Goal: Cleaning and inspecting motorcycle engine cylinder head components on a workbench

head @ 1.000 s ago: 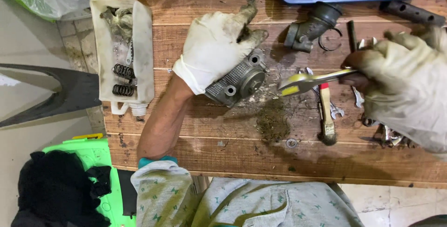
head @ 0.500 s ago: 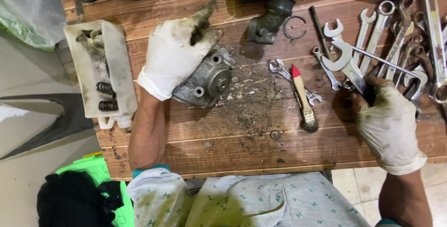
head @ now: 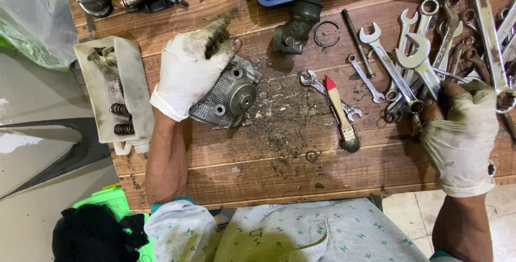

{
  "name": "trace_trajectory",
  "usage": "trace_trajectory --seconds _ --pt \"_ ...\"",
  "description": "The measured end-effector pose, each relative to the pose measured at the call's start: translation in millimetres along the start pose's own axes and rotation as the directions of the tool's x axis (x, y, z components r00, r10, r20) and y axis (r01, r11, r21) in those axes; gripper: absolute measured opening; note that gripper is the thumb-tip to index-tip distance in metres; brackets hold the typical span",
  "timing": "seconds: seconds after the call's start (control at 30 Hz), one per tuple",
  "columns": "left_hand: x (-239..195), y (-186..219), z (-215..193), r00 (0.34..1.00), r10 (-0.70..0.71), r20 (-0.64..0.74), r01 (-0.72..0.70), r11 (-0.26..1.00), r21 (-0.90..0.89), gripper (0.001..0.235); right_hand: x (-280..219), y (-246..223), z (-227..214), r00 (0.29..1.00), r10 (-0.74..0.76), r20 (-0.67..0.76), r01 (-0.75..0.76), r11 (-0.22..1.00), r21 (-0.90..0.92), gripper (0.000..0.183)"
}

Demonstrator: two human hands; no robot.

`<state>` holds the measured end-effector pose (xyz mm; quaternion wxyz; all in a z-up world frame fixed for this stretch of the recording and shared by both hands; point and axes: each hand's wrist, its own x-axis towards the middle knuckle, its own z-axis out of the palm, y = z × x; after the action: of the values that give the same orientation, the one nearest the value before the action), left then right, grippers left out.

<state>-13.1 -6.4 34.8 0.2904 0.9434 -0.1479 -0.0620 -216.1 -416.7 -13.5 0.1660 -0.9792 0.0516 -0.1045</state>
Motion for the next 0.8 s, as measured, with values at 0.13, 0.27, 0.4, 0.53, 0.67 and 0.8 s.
trace_trajectory --seconds 0.13,0.27,0.4,0.53,0.67,0.8 --pt "-1.0 1.0 1.4 0.998 -0.069 -0.006 0.069 0.996 -0.065 0.045 0.4 13.4 0.5 1.000 -0.008 0.004 0.008 0.998 -0.069 0.042" --pt "-2.0 -1.5 3.1 0.998 -0.056 -0.032 0.054 0.995 -0.078 0.046 7.5 19.9 8.6 0.993 -0.104 -0.059 0.100 0.993 -0.057 0.047" --pt "-1.7 -0.9 1.9 0.999 -0.028 -0.022 0.028 0.999 -0.027 0.045 15.3 24.1 24.4 0.996 -0.050 -0.070 0.033 0.974 -0.222 0.048" --pt "-1.5 -4.8 3.9 0.999 -0.016 -0.029 0.016 1.000 0.004 0.046 19.4 22.8 32.6 0.998 0.023 -0.066 -0.046 0.928 -0.369 0.046" --pt "-1.7 -11.7 6.6 0.995 0.089 -0.045 -0.087 0.995 0.056 0.043 16.9 33.1 40.0 0.994 -0.039 -0.101 -0.010 0.896 -0.443 0.045" --pt "-2.4 -3.0 1.3 0.998 0.050 -0.040 -0.051 0.999 -0.019 0.041 16.5 26.0 33.1 0.997 0.082 0.001 -0.065 0.793 -0.606 0.059"
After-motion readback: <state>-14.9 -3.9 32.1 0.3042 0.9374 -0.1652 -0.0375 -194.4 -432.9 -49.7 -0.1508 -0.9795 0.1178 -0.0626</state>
